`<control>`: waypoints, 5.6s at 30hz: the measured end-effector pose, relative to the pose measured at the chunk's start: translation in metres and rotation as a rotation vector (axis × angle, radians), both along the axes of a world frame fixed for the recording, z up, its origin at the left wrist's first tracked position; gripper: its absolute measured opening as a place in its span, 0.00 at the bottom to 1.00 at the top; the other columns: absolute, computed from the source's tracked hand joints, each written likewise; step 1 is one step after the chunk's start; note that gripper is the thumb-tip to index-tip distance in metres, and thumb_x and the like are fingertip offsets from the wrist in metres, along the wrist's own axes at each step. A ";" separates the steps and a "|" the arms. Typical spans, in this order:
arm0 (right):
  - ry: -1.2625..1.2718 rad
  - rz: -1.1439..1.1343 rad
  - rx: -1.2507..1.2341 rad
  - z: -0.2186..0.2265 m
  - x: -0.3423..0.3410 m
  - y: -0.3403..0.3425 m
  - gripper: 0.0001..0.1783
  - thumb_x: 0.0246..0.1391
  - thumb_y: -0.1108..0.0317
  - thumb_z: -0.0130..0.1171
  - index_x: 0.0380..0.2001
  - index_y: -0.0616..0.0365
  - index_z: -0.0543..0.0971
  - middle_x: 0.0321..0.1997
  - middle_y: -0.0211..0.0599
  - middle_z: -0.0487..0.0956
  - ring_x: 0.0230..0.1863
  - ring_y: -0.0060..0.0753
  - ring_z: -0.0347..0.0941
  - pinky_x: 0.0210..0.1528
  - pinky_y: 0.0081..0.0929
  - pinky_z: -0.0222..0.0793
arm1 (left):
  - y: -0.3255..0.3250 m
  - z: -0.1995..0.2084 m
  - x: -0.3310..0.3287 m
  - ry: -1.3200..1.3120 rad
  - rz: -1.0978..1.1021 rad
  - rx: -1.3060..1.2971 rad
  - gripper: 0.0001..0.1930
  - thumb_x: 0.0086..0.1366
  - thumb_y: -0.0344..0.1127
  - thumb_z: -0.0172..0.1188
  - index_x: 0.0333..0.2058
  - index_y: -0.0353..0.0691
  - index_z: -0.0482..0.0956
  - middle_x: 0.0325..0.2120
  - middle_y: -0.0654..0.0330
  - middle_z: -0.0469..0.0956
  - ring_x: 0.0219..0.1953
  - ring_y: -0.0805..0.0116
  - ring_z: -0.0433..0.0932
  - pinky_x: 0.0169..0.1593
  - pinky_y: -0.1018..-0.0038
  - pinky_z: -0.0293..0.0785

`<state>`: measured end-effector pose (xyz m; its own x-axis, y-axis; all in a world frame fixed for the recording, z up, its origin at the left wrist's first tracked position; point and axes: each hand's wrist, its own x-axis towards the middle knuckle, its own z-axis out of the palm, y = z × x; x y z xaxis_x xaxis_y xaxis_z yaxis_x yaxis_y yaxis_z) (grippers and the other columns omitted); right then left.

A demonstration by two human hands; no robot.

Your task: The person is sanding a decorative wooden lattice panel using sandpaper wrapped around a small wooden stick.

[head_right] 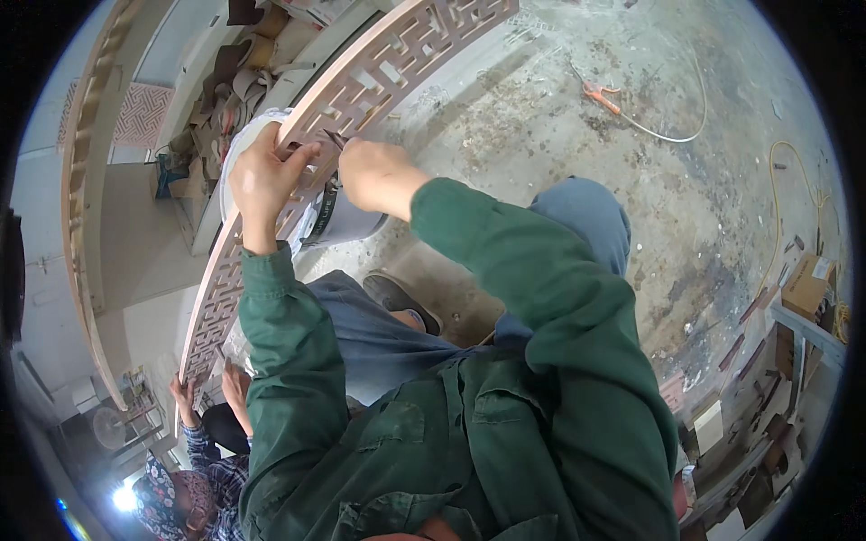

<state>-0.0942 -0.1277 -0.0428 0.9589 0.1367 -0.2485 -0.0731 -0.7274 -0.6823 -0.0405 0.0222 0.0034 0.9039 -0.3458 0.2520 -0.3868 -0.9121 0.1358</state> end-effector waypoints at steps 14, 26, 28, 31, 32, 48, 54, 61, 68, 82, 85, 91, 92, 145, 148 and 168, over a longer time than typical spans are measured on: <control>-0.065 0.024 0.022 0.020 -0.016 0.000 0.12 0.51 0.74 0.49 0.38 0.70 0.68 0.35 0.60 0.79 0.40 0.59 0.77 0.44 0.47 0.72 | 0.007 0.000 0.002 0.014 0.011 0.009 0.19 0.46 0.49 0.70 0.30 0.43 0.77 0.18 0.57 0.78 0.25 0.53 0.79 0.28 0.63 0.72; -0.048 0.099 0.099 0.016 0.000 -0.009 0.12 0.51 0.73 0.49 0.37 0.71 0.71 0.33 0.61 0.78 0.41 0.59 0.76 0.43 0.46 0.71 | 0.006 0.000 -0.002 -0.038 -0.027 -0.023 0.18 0.45 0.46 0.70 0.28 0.42 0.75 0.17 0.58 0.77 0.23 0.54 0.78 0.26 0.63 0.71; -0.147 0.048 0.109 0.020 -0.011 -0.010 0.11 0.53 0.72 0.49 0.35 0.70 0.70 0.29 0.61 0.77 0.37 0.60 0.76 0.41 0.49 0.70 | 0.001 0.004 -0.006 -0.058 -0.037 -0.018 0.18 0.46 0.46 0.70 0.28 0.42 0.75 0.17 0.58 0.77 0.23 0.54 0.78 0.27 0.63 0.71; -0.032 -0.003 0.093 0.003 -0.004 -0.001 0.15 0.51 0.73 0.49 0.41 0.71 0.70 0.37 0.60 0.79 0.43 0.58 0.77 0.46 0.43 0.72 | -0.003 0.002 -0.001 -0.031 -0.039 -0.043 0.18 0.46 0.47 0.70 0.27 0.42 0.75 0.17 0.59 0.77 0.23 0.54 0.77 0.26 0.63 0.71; -0.034 -0.009 0.086 -0.007 0.000 -0.002 0.15 0.51 0.73 0.49 0.41 0.71 0.70 0.37 0.60 0.79 0.43 0.58 0.77 0.46 0.43 0.72 | -0.007 0.002 -0.003 -0.055 -0.041 -0.024 0.19 0.45 0.48 0.70 0.27 0.42 0.75 0.17 0.59 0.76 0.23 0.54 0.77 0.26 0.63 0.71; -0.167 -0.019 -0.216 -0.006 -0.012 -0.003 0.11 0.52 0.71 0.49 0.36 0.67 0.70 0.31 0.57 0.80 0.37 0.57 0.79 0.40 0.46 0.74 | 0.005 -0.001 0.000 -0.117 -0.055 -0.052 0.16 0.44 0.45 0.70 0.23 0.44 0.73 0.15 0.60 0.76 0.23 0.55 0.78 0.25 0.63 0.70; -0.203 -0.007 -0.202 0.008 -0.037 -0.004 0.09 0.53 0.69 0.48 0.34 0.65 0.70 0.30 0.55 0.79 0.34 0.59 0.77 0.38 0.49 0.72 | 0.009 -0.003 0.000 -0.106 -0.070 -0.086 0.14 0.46 0.44 0.69 0.24 0.44 0.74 0.17 0.59 0.78 0.24 0.55 0.78 0.26 0.62 0.72; -0.222 -0.078 -0.273 -0.009 -0.010 0.004 0.10 0.55 0.69 0.46 0.36 0.66 0.69 0.30 0.56 0.79 0.34 0.58 0.78 0.39 0.51 0.72 | 0.007 -0.007 0.002 -0.187 -0.134 -0.106 0.16 0.46 0.45 0.69 0.26 0.44 0.73 0.17 0.61 0.77 0.24 0.54 0.78 0.25 0.61 0.70; -0.161 -0.089 -0.280 0.021 -0.025 0.010 0.10 0.54 0.70 0.45 0.37 0.65 0.70 0.32 0.58 0.80 0.38 0.60 0.77 0.42 0.53 0.70 | 0.015 -0.011 0.001 -0.157 -0.103 -0.117 0.15 0.46 0.44 0.69 0.26 0.44 0.73 0.17 0.59 0.77 0.25 0.53 0.78 0.27 0.60 0.72; -0.331 -0.137 -0.288 -0.018 -0.006 0.013 0.11 0.60 0.63 0.45 0.36 0.62 0.68 0.29 0.58 0.78 0.35 0.62 0.76 0.39 0.53 0.70 | 0.010 -0.014 0.001 -0.195 -0.101 -0.140 0.14 0.46 0.43 0.68 0.26 0.44 0.74 0.19 0.58 0.77 0.26 0.55 0.79 0.28 0.61 0.73; -0.478 -0.163 -0.161 -0.034 0.012 0.019 0.11 0.60 0.64 0.46 0.35 0.63 0.68 0.28 0.59 0.78 0.35 0.62 0.75 0.38 0.54 0.69 | 0.009 -0.018 0.004 -0.206 -0.111 -0.170 0.14 0.45 0.43 0.68 0.26 0.44 0.74 0.19 0.58 0.77 0.26 0.55 0.79 0.28 0.61 0.73; -0.447 -0.116 -0.206 -0.022 -0.001 0.019 0.11 0.59 0.65 0.47 0.33 0.64 0.68 0.27 0.60 0.78 0.34 0.64 0.75 0.38 0.55 0.69 | 0.017 -0.017 0.006 -0.207 -0.115 -0.176 0.14 0.45 0.43 0.68 0.27 0.44 0.75 0.19 0.57 0.77 0.27 0.54 0.79 0.29 0.60 0.73; -0.392 -0.144 -0.214 -0.016 -0.011 0.019 0.11 0.59 0.65 0.47 0.33 0.64 0.68 0.28 0.60 0.78 0.35 0.64 0.75 0.39 0.56 0.68 | 0.016 -0.018 0.004 -0.225 -0.126 -0.175 0.14 0.45 0.43 0.68 0.27 0.44 0.75 0.19 0.57 0.77 0.27 0.54 0.79 0.29 0.60 0.73; -0.362 -0.167 -0.399 -0.026 0.011 -0.036 0.18 0.63 0.56 0.44 0.35 0.62 0.74 0.30 0.59 0.79 0.35 0.64 0.75 0.39 0.55 0.68 | 0.015 -0.018 0.008 -0.228 -0.140 -0.155 0.13 0.46 0.42 0.67 0.27 0.43 0.75 0.19 0.56 0.77 0.27 0.53 0.79 0.28 0.61 0.74; -0.341 -0.177 -0.403 -0.025 0.010 -0.036 0.20 0.63 0.56 0.43 0.34 0.64 0.74 0.31 0.60 0.78 0.38 0.64 0.75 0.41 0.54 0.69 | 0.013 -0.018 0.004 -0.254 -0.145 -0.167 0.13 0.46 0.41 0.67 0.26 0.42 0.74 0.19 0.55 0.77 0.27 0.53 0.78 0.29 0.60 0.73; -0.324 -0.110 -0.337 -0.050 0.024 -0.039 0.18 0.62 0.58 0.43 0.36 0.63 0.74 0.33 0.62 0.78 0.40 0.67 0.73 0.43 0.55 0.68 | 0.009 -0.017 0.003 -0.260 -0.178 -0.185 0.14 0.45 0.40 0.68 0.27 0.42 0.74 0.20 0.56 0.78 0.26 0.53 0.78 0.29 0.61 0.73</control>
